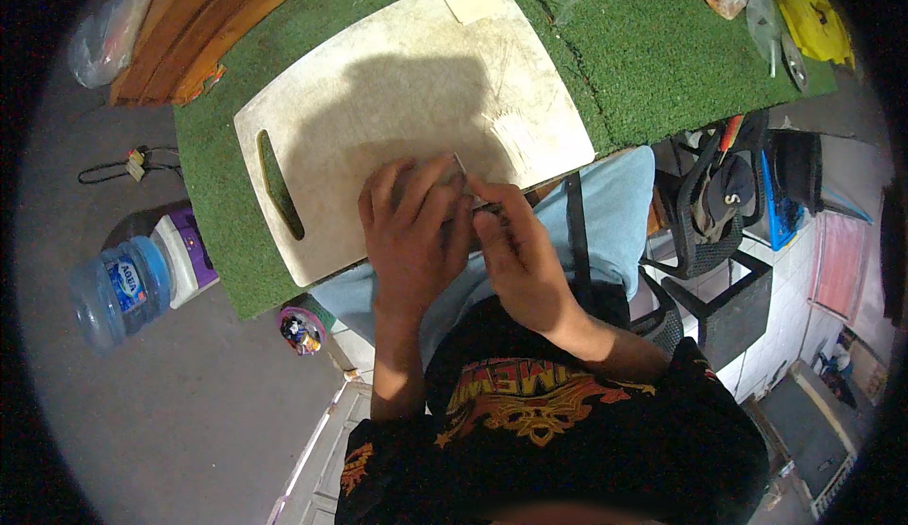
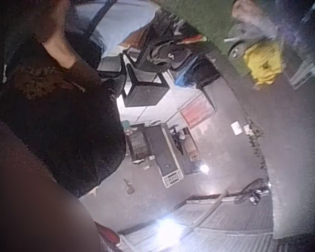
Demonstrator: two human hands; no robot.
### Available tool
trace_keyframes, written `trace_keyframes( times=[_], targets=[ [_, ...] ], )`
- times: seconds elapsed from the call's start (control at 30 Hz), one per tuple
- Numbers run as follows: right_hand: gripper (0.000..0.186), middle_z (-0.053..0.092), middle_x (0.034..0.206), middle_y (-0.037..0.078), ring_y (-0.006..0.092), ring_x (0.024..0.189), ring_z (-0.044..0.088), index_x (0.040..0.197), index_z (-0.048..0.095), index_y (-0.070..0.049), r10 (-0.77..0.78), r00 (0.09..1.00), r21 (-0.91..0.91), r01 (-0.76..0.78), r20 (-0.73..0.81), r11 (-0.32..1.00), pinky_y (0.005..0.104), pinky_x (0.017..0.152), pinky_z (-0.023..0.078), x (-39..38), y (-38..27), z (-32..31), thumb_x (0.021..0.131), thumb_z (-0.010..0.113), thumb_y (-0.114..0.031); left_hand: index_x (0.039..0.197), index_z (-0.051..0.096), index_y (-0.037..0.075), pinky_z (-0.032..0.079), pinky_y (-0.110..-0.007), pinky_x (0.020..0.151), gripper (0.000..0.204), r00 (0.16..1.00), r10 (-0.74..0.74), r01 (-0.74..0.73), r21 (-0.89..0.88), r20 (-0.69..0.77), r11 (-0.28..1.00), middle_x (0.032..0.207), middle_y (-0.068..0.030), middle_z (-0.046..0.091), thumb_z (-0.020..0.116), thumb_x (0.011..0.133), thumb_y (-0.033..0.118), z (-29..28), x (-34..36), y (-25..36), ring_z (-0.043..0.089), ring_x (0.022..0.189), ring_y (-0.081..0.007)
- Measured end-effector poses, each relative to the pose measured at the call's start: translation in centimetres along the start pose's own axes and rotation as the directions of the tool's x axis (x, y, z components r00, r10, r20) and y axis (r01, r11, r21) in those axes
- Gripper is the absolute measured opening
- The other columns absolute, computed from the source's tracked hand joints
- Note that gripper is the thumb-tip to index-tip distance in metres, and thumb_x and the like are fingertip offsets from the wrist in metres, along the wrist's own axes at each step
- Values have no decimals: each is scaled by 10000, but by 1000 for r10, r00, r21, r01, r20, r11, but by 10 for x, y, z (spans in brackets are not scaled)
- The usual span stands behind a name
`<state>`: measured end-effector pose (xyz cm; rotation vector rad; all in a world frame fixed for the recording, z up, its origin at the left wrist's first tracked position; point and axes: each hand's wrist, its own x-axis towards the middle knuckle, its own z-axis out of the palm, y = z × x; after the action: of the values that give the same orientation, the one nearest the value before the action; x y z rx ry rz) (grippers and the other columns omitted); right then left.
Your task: The person uses a utility knife to repeatedly cut small rectangular pieces from a larger sheet of material on a white cutting board. The person holds the material with one hand and guides the knife with the other, separating thin strips and placing them aside.
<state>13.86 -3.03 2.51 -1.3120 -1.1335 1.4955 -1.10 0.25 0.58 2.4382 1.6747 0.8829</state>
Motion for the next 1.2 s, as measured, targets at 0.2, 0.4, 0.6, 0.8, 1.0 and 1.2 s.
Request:
trace_keyframes(
  times=[0.2, 0.4, 0.6, 0.8, 1.0, 1.2],
  targets=[
    [332, 666, 1104, 240, 241, 1008, 673, 1407, 473, -18, -6, 1000, -34, 6, -1, 999, 361, 856, 516, 0, 3, -1, 1080, 459, -71, 1039, 701, 127, 405, -500, 1071, 201, 1000, 7, -7, -21, -19, 1000, 1286, -9, 657, 732, 851, 190, 1, 0, 0, 537, 1220, -331],
    [335, 661, 1164, 250, 278, 1070, 674, 1411, 476, -17, -119, 993, -70, 117, -20, 991, 377, 898, 515, 3, 9, 3, 1082, 464, -79, 1030, 695, 126, 407, -503, 1065, 198, 1000, -2, 2, -14, -9, 1000, 1293, -9, 656, 736, 848, 191, 0, -1, 1, 540, 1213, -331],
    [327, 644, 1209, 252, 315, 1115, 661, 1396, 481, 3, -70, 997, -39, 68, -29, 997, 385, 941, 503, 2, 6, 4, 1077, 470, -70, 1010, 686, 123, 409, -503, 1055, 187, 1000, 11, -11, -15, -10, 1000, 1295, -8, 654, 741, 846, 196, 0, -1, 0, 541, 1212, -333],
    [314, 644, 1175, 243, 290, 1066, 651, 1378, 492, 9, -72, 996, -46, 70, -55, 997, 375, 929, 504, 2, 4, 6, 1072, 477, -56, 1035, 692, 130, 407, -499, 1057, 207, 1000, 12, -12, 20, -1, 1000, 1294, -4, 648, 739, 844, 195, 1, -1, 0, 542, 1206, -337],
    [315, 639, 1120, 221, 233, 1013, 619, 1378, 488, 13, -64, 996, 8, 65, -58, 998, 351, 900, 504, 0, 4, 8, 1067, 479, -41, 1063, 698, 128, 402, -492, 1064, 225, 1000, 10, -10, -18, 11, 1000, 1288, -12, 645, 730, 849, 187, -1, 0, 0, 536, 1213, -333],
    [330, 636, 1138, 227, 235, 1019, 621, 1391, 476, 5, -64, 996, -23, 63, -58, 998, 362, 902, 506, -3, 6, 7, 1065, 483, -43, 1077, 704, 115, 400, -486, 1064, 241, 1000, 4, -4, -10, 8, 1000, 1290, -15, 643, 728, 849, 191, -1, -1, 1, 529, 1220, -331]
  ],
)
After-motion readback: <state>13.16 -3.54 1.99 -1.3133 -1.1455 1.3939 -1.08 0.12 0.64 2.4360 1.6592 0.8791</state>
